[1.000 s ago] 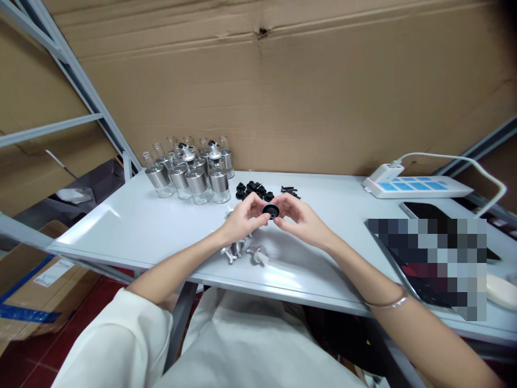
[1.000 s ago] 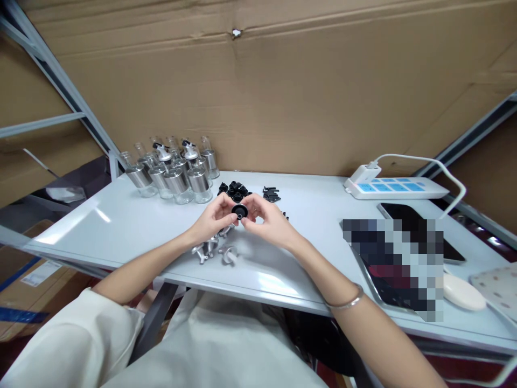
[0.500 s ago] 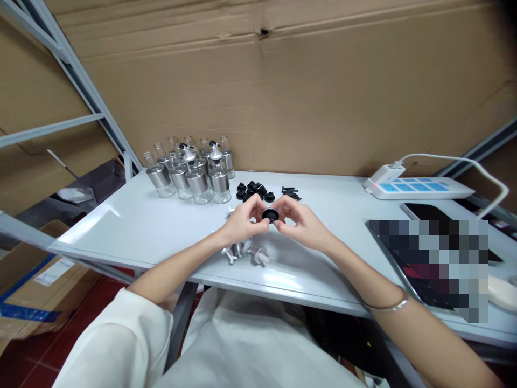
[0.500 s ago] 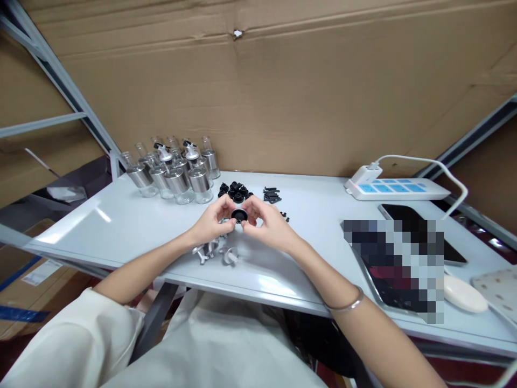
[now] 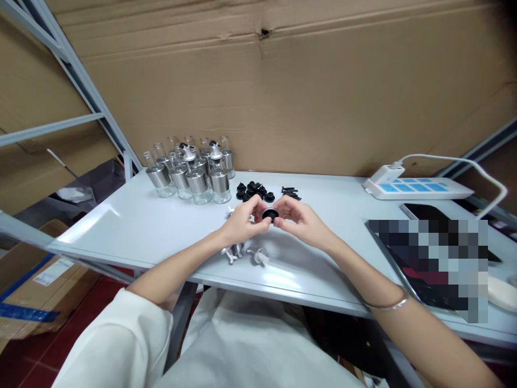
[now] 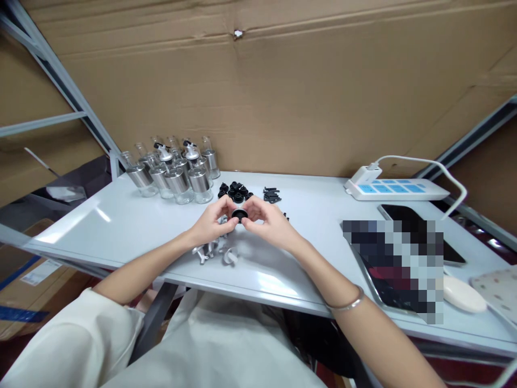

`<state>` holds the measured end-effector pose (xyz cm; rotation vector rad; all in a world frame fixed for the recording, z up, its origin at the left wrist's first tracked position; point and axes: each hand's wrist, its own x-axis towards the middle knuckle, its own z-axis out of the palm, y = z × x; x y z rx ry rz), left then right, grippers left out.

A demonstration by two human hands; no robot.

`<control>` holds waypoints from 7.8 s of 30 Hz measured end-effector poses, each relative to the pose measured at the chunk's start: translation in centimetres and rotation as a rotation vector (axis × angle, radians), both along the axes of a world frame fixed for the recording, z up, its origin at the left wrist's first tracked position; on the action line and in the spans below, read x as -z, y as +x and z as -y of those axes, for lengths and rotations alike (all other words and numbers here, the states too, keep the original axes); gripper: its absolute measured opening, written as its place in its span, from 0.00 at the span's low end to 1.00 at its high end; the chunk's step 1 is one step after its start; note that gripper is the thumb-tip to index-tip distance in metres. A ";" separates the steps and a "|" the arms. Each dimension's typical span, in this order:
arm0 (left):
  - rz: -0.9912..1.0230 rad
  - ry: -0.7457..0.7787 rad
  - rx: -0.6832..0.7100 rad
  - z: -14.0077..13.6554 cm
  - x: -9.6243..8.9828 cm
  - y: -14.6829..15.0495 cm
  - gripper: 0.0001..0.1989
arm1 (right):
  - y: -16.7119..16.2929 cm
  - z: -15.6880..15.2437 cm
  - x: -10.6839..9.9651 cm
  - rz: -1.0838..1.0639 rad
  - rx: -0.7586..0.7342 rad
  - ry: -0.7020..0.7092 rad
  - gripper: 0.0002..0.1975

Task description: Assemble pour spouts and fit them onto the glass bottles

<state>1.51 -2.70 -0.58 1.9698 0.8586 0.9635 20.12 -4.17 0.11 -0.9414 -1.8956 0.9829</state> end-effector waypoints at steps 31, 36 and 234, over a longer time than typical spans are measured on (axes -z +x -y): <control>0.073 0.521 -0.045 -0.6 0.1 -0.4 0.11 | 0.6 -0.4 -0.4 -0.103 0.035 0.080 0.12; 0.012 0.534 -0.027 -0.7 0.5 -0.3 0.11 | 0.4 -0.3 -0.6 -0.140 0.094 -0.007 0.16; 0.015 0.384 -0.003 -0.8 1.2 -0.6 0.38 | 0.9 0.1 -1.2 0.077 0.199 0.497 0.27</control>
